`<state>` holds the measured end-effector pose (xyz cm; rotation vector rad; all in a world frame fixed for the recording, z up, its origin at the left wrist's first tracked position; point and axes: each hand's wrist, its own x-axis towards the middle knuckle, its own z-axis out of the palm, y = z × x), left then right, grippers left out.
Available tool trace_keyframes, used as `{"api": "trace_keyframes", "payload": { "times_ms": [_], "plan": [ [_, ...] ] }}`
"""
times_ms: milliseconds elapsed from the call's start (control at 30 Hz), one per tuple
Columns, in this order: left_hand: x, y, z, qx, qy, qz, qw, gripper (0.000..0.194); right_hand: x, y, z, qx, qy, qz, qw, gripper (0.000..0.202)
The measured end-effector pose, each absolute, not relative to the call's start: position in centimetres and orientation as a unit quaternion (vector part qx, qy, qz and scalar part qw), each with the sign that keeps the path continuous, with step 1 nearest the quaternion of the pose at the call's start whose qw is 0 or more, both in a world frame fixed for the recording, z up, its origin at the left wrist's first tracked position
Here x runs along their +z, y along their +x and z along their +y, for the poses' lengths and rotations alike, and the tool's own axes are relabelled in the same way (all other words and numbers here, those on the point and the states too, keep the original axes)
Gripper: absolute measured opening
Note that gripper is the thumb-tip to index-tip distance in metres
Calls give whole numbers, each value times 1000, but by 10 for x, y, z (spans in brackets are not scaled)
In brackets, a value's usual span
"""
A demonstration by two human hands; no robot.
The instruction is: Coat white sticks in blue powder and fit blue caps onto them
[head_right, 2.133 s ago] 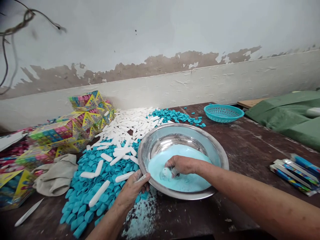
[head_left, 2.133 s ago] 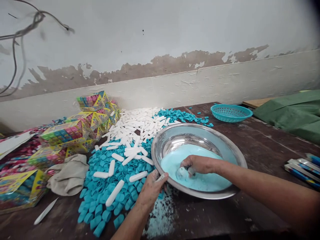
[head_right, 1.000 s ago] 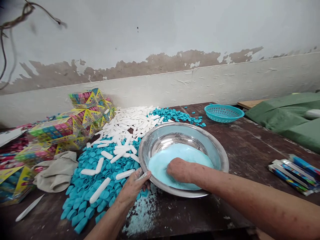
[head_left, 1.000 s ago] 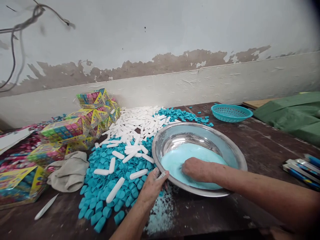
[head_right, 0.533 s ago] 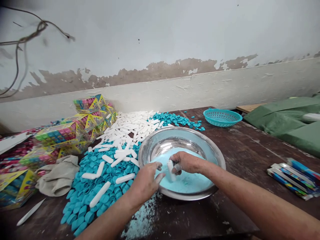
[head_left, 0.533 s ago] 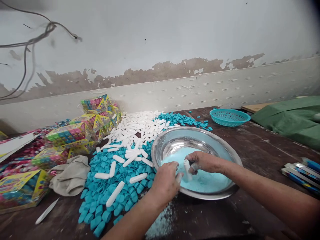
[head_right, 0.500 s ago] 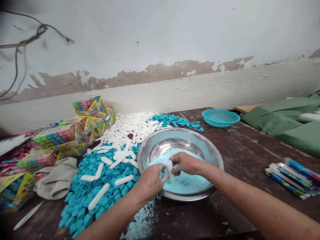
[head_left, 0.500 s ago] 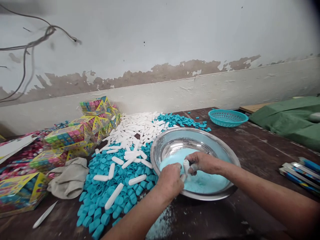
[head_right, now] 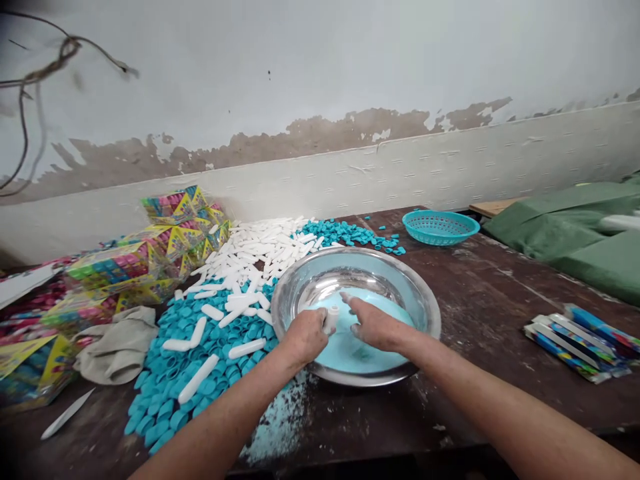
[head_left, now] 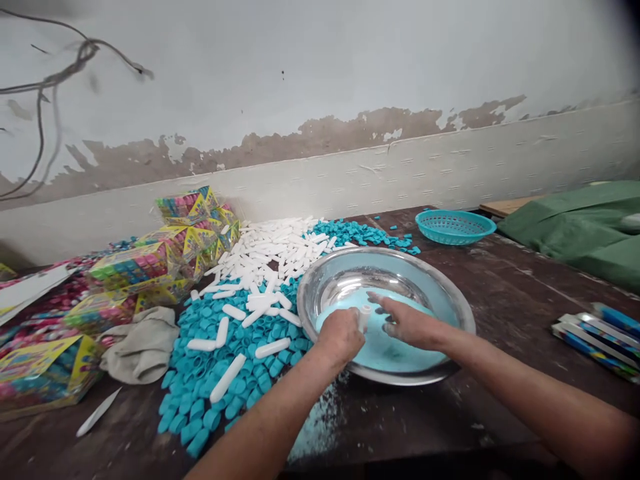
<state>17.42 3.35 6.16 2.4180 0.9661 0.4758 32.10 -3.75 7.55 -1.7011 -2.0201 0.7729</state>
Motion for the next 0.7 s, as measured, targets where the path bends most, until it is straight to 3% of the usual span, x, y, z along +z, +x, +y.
{"api": "trace_keyframes", "payload": {
  "times_ms": [167, 267, 433, 500, 700],
  "plan": [
    [71, 157, 43, 181, 876, 344, 287, 12, 71, 327, -27, 176, -652, -723, 145, 50],
    [84, 121, 54, 243, 838, 346, 345, 14, 76, 323, -27, 93, -696, -697, 147, 43],
    [87, 39, 55, 315, 720, 372, 493, 18, 87, 273, -59, 39, -609, -729, 310, 27],
    [79, 11, 48, 327, 680, 378, 537, 18, 81, 246, -69, 79, -562, -756, 327, 24],
    [40, -33, 20, 330, 618, 404, 589, 17, 32, 183, -49, 182, -577, -780, 161, 31]
  ]
}}
